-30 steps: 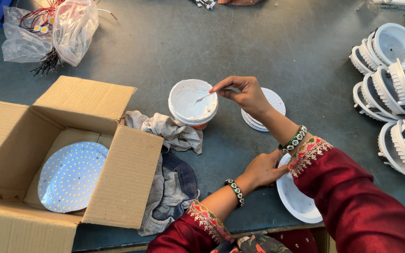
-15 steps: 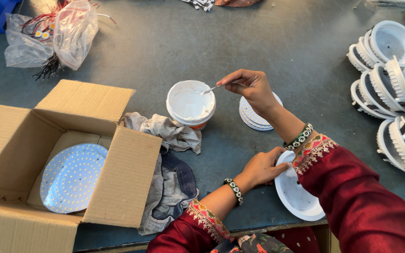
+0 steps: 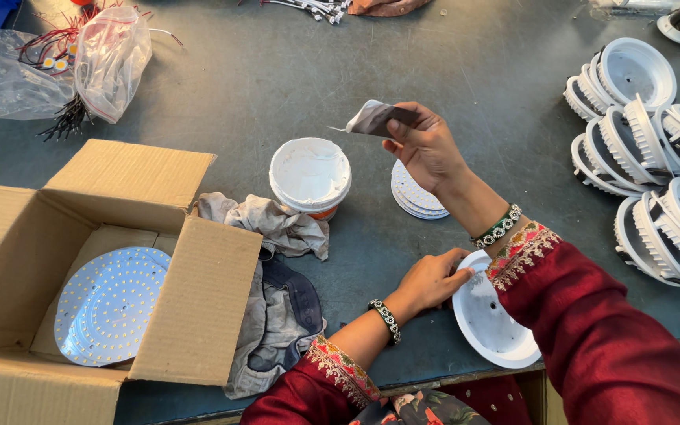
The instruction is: The person applies a white paste to the interior of white plastic housings and to the back of circular LED modules using a small spatula. They repeatedly dip the spatula into a container, spread the paste, and place the treated items on the table.
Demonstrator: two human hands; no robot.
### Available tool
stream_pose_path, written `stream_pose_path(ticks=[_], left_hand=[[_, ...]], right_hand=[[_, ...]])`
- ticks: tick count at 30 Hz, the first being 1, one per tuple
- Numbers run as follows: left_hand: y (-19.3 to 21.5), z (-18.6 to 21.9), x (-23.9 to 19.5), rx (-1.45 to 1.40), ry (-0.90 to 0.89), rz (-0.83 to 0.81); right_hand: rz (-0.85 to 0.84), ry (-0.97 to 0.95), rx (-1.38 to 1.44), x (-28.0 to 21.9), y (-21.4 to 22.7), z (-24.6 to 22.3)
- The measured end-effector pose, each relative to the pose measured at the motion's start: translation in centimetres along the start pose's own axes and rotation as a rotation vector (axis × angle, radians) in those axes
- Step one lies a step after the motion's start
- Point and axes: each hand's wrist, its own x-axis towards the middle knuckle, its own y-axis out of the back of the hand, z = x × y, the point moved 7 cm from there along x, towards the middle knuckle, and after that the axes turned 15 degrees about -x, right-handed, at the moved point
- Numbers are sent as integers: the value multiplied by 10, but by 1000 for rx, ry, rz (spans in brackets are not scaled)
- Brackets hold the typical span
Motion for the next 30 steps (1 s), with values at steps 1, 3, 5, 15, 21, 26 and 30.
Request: stream_pose_path(ticks=[1, 3, 5, 15, 21, 26, 30], left_hand=[[0, 0, -1, -4, 6, 0], [1, 1, -1, -7, 3, 2], [0, 4, -2, -8, -18, 5], [-8, -20, 9, -218, 20, -15], [-6, -51, 26, -370, -67, 26], [5, -61, 29, -351, -26, 80], [6, -58, 24, -313, 1, 82]], right_hand=[[1, -1, 6, -2, -1, -3], [8, -1, 19, -7, 0, -11], [11, 9, 30, -13, 4, -20], [69, 73, 161, -65, 46, -58], [174, 103, 191, -135, 92, -65], [274, 110, 220, -214, 135, -48], [393, 79, 118, -276, 163, -21]])
